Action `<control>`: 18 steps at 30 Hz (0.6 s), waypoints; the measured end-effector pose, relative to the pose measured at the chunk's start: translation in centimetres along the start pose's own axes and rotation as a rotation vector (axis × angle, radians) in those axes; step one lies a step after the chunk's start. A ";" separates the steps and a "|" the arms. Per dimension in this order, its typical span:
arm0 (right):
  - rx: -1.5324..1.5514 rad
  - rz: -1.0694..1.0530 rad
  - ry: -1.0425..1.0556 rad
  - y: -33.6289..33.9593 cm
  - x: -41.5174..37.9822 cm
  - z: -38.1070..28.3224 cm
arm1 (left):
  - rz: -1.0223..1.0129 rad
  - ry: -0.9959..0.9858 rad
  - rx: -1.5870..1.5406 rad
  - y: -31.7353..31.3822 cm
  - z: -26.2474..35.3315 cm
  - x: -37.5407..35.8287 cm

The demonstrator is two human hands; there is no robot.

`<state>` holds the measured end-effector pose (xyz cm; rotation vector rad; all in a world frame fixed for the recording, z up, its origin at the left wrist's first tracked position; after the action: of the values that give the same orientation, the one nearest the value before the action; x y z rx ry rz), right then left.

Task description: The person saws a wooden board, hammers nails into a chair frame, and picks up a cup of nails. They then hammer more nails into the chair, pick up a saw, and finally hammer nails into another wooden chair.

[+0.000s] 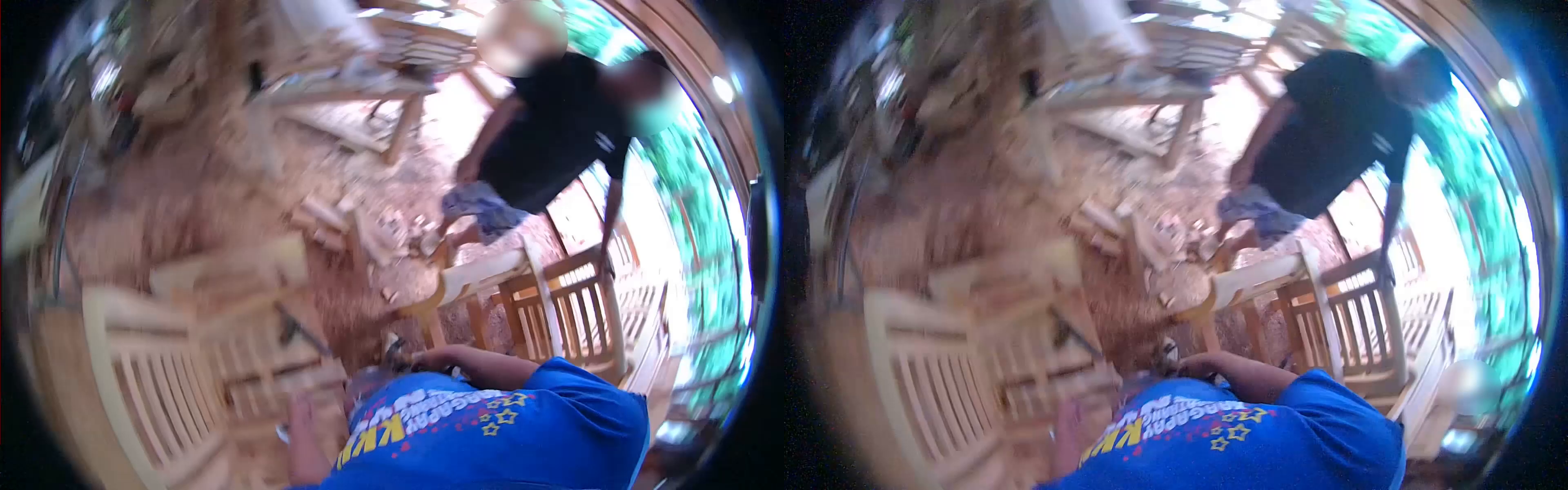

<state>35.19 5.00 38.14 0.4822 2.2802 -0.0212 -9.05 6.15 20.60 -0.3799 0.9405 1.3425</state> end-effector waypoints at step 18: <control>0.310 0.067 -0.367 2.7 -7.0 21.8 | -0.026 -0.647 1.026 -11.3 21.1 -0.3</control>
<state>55.85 1.58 28.43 0.6563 1.9040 -0.4022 9.05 18.51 30.34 0.7801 0.9226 0.7195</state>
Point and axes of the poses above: each hand's wrist, its own x-axis towards the middle knuckle, its own y-axis out of the back of the hand, z = x × y, the point moved 2 cm from there along x, towards the middle knuckle
